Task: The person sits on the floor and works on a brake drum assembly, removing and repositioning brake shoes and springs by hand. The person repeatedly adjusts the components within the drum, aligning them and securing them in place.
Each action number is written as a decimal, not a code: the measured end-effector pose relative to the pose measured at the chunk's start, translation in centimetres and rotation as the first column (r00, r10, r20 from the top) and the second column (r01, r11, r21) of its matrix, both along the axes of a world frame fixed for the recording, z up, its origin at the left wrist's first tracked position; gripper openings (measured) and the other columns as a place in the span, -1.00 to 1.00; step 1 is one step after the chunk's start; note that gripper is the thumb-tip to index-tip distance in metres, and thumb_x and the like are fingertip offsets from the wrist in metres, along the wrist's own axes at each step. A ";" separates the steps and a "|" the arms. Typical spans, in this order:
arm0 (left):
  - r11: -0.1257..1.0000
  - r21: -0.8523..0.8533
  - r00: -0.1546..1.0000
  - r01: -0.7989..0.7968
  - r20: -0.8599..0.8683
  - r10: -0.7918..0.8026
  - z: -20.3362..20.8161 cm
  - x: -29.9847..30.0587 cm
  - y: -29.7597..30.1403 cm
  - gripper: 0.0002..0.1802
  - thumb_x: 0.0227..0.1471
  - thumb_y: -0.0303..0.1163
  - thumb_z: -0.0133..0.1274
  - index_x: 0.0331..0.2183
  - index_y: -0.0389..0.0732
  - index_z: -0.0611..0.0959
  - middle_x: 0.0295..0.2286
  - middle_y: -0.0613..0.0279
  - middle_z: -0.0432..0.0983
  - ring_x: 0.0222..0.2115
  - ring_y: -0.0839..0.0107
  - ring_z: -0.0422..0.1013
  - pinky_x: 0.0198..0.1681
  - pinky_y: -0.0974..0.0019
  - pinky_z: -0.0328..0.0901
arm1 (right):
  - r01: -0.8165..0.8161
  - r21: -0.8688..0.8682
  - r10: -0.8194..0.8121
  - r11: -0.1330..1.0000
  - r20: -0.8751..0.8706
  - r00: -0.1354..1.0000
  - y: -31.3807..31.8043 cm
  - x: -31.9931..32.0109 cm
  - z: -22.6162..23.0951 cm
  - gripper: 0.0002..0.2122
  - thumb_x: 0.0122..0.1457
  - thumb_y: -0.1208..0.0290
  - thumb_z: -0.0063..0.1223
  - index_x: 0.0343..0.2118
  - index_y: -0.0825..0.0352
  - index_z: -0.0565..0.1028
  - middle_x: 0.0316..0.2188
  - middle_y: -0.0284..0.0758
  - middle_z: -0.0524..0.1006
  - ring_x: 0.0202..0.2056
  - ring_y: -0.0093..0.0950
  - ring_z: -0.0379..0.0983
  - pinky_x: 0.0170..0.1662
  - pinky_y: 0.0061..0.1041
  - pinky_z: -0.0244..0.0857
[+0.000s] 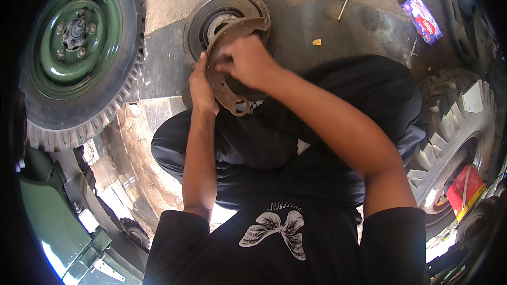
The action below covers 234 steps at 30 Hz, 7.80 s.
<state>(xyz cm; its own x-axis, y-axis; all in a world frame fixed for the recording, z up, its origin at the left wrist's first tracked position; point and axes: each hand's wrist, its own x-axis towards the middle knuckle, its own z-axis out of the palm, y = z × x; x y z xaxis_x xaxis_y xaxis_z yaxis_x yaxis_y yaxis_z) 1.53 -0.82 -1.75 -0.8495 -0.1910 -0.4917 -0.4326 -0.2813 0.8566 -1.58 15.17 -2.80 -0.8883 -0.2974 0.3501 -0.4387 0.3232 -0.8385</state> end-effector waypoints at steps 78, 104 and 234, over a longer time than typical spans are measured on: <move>0.995 0.011 0.985 0.096 -0.144 -0.093 2.5 -0.1 -0.7 -0.78 0.26 -0.27 0.23 -0.15 -0.18 0.66 -0.28 0.27 0.62 -0.35 0.50 0.53 -0.36 0.40 0.45 | 0.098 -0.308 0.005 0.946 0.316 0.949 1.1 -2.4 0.8 -0.78 0.16 0.37 0.41 -0.19 0.37 0.73 -0.27 -0.34 0.74 -0.24 -0.56 0.64 -0.08 -0.52 0.50; 0.998 0.057 0.993 -0.005 -0.114 0.011 3.4 -0.4 0.1 -0.69 0.13 -0.42 0.35 -0.10 -0.30 0.72 -0.31 0.23 0.66 -0.40 0.49 0.56 -0.45 0.40 0.43 | 0.133 -0.190 -0.103 0.973 0.160 0.982 0.7 -1.9 0.9 -0.74 0.26 0.22 0.26 -0.28 0.38 0.70 -0.39 -0.11 0.68 -0.32 -0.14 0.64 -0.19 -0.28 0.47; 0.922 -0.388 0.954 0.009 -0.272 -0.124 1.9 -0.2 0.4 -0.53 0.45 -0.33 -0.17 0.16 -0.46 0.56 0.01 -0.06 0.59 0.03 0.26 0.49 0.20 0.25 0.31 | -0.051 0.055 0.059 0.997 -0.155 0.986 0.4 -1.9 0.8 -0.79 0.01 0.65 0.11 -0.25 0.36 0.50 -0.38 -0.04 0.59 -0.25 0.03 0.57 -0.20 -0.07 0.44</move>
<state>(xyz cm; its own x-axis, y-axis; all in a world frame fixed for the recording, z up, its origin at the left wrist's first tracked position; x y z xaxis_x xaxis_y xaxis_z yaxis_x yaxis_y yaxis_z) 1.34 -0.42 0.18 -0.9595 -0.2512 -0.1279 -0.1594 0.1092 0.9812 -3.45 15.54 -1.98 -0.8052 -0.3654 0.4669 -0.5818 0.3348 -0.7413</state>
